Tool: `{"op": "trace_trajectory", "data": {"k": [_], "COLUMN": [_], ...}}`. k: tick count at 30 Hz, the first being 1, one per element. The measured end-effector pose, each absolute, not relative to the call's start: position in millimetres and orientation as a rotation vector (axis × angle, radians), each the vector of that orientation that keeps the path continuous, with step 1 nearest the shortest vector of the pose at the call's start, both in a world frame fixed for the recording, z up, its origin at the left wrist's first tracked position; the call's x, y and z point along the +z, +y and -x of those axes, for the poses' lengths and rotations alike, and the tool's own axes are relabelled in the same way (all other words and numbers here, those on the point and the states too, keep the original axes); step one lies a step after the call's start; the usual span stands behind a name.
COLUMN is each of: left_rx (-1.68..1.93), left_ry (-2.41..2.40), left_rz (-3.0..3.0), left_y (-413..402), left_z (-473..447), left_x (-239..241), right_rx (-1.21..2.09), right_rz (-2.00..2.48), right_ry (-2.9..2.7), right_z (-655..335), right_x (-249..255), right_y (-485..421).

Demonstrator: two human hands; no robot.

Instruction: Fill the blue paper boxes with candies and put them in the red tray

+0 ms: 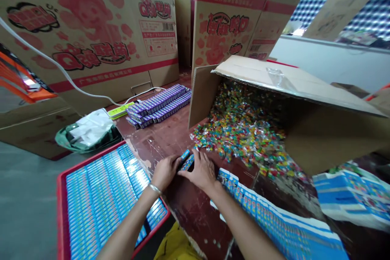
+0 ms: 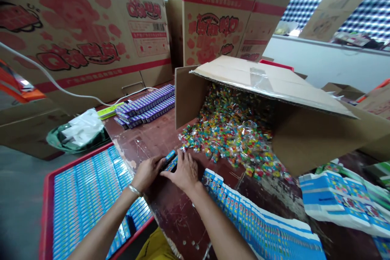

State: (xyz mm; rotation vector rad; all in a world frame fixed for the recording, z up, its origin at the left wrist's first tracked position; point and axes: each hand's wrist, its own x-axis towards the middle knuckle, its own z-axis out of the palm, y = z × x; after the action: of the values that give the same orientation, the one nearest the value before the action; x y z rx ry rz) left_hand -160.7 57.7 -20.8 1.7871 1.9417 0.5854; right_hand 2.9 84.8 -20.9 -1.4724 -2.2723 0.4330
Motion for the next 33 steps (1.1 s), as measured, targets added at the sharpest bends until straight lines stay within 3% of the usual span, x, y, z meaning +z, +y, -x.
{"op": "trace_trajectory", "data": {"k": [16, 28, 33], "left_rx": [0.654, 0.355, 0.222], "left_ry": [1.740, 1.738, 1.655], "left_rz": [-1.793, -2.099, -2.283], "left_y": [58, 81, 86], "left_z": [183, 181, 181], "left_x": [-24, -14, -9], "right_rx": [0.366, 0.417, 0.656], "right_rz": [1.452, 1.466, 1.426], "right_ry": [-2.341, -2.374, -2.205], "right_z": [12, 18, 7], "right_x": [-19, -16, -31], "right_y": [91, 96, 97]}}
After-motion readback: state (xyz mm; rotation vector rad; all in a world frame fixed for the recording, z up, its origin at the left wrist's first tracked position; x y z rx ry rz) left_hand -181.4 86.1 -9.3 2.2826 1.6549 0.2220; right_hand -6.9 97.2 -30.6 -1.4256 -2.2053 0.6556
